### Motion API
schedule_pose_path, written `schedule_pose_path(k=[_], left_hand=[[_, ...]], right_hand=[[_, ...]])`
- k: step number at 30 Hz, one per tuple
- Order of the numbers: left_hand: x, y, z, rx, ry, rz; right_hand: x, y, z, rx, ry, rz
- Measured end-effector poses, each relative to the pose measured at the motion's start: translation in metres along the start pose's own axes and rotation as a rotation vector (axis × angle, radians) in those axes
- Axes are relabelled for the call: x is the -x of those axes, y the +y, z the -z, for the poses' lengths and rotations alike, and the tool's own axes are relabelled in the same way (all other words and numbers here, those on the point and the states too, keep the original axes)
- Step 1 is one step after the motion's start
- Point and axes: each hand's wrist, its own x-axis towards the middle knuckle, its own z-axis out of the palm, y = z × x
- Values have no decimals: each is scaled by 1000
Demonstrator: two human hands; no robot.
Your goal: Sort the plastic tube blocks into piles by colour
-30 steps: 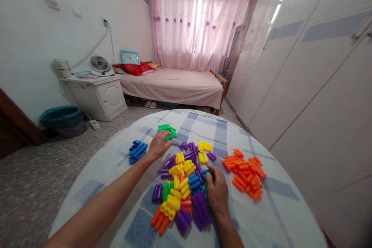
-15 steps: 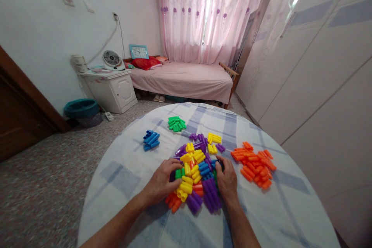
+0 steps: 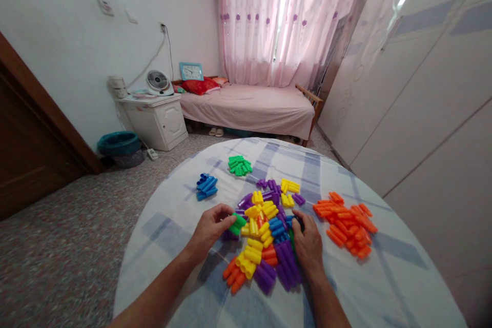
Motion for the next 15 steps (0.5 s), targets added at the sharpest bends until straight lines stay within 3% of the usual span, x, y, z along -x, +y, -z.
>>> schedule_pose_path(k=[5, 10, 15], left_hand=[[-31, 12, 12, 0, 133, -68], [-99, 12, 16, -56, 316, -124], [-163, 14, 5, -122, 400, -136]], right_hand=[[-1, 4, -2, -8, -16, -28], [-1, 4, -2, -8, -9, -20], [0, 5, -2, -9, -4, -25]])
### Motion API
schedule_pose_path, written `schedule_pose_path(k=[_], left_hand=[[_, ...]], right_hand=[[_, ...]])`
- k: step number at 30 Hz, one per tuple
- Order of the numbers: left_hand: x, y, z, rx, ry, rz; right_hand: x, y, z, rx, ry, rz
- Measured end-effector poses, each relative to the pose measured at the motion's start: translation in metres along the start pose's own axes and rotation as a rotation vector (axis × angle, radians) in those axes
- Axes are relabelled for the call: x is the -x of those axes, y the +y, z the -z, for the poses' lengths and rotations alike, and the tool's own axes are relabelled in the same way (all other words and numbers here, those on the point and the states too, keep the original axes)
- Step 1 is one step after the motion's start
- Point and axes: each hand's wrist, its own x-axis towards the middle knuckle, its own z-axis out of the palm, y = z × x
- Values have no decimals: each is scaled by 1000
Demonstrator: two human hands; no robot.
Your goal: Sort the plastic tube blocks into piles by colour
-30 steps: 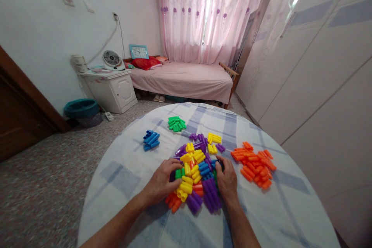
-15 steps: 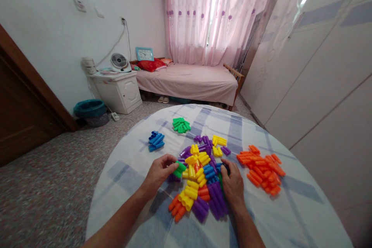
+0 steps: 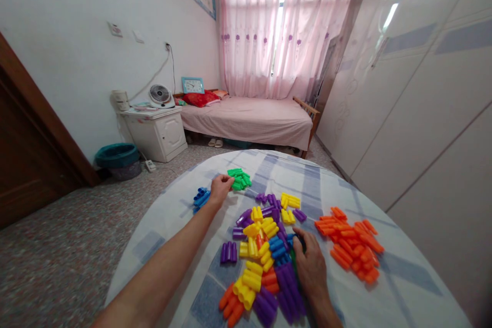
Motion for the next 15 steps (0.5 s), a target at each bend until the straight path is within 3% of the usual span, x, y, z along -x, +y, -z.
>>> schedule_pose_path(k=[3, 6, 11, 15], left_hand=[[-15, 4, -9, -87, 38, -32], [-6, 4, -5, -183, 6, -88], [55, -11, 11, -263, -245, -208], [103, -21, 11, -320, -437, -299]], right_hand=[[0, -1, 1, 7, -7, 0], [0, -3, 1, 5, -13, 3], [0, -5, 0, -11, -1, 12], [1, -6, 1, -27, 4, 3]])
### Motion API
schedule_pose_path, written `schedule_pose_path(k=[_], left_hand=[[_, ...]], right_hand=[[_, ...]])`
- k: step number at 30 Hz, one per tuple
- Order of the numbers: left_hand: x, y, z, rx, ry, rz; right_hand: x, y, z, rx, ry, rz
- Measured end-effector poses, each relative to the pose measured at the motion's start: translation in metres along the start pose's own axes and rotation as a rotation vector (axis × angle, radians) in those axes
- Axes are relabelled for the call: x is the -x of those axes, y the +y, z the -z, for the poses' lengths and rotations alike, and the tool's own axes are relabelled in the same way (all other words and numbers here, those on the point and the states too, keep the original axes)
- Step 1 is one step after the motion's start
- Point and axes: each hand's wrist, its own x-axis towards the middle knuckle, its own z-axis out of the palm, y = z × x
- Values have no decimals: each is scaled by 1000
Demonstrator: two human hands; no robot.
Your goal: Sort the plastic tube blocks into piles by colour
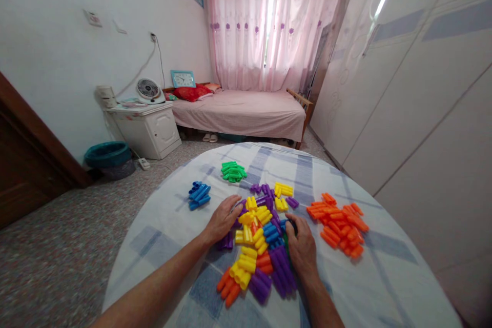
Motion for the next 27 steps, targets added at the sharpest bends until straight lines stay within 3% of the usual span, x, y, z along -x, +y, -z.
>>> schedule_pose_path(k=[4, 7, 13, 16, 27], left_hand=[[20, 19, -15, 111, -33, 15], [21, 28, -14, 154, -31, 38], [0, 18, -4, 120, 85, 23], [-4, 13, -8, 179, 68, 83], [-1, 13, -14, 337, 52, 89]], right_hand=[[1, 0, 1, -6, 2, 10], [1, 0, 1, -8, -1, 9], [1, -4, 4, -29, 10, -22], [1, -7, 6, -48, 19, -48], [5, -11, 12, -47, 20, -114]])
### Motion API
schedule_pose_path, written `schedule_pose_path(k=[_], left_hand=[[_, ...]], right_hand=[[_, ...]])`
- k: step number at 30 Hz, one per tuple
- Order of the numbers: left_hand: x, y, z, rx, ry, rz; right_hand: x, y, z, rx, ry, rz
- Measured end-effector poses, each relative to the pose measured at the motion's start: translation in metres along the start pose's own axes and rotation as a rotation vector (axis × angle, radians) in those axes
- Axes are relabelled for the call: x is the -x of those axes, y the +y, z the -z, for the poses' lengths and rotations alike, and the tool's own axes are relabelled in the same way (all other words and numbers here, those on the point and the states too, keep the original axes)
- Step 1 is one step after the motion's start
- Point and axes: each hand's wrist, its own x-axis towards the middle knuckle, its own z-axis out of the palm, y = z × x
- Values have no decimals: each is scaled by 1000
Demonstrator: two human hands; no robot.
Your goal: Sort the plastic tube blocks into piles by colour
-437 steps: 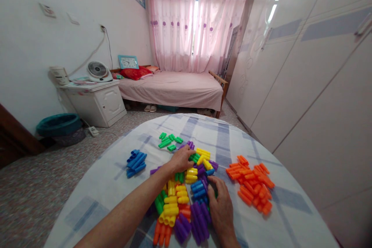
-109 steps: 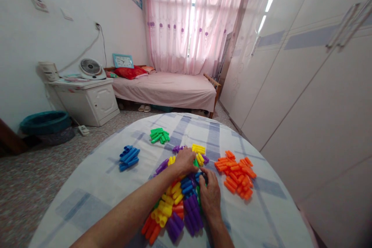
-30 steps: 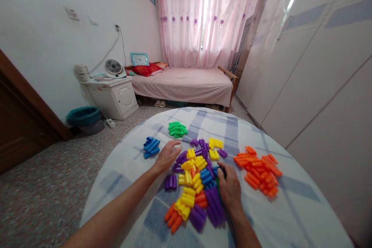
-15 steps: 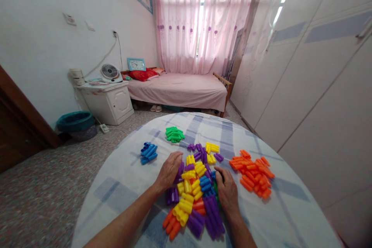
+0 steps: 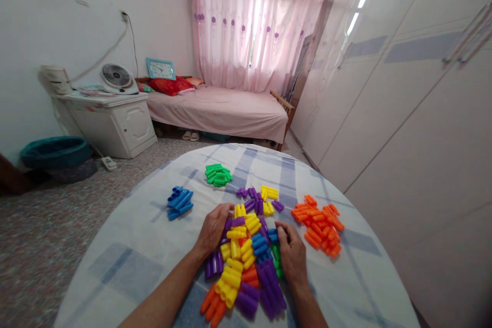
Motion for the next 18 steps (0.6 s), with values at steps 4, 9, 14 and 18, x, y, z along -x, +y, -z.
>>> schedule_pose_path(k=[4, 9, 14, 18], left_hand=[[-1, 2, 2, 5, -16, 4], [-1, 2, 2, 30, -22, -5], [-2, 0, 2, 38, -24, 2], [-5, 0, 2, 66, -11, -6]], right_hand=[[2, 0, 0, 43, -10, -7], [0, -8, 2, 120, -22, 32], [-35, -25, 5, 271, -35, 185], [-83, -24, -2, 493, -110, 241]])
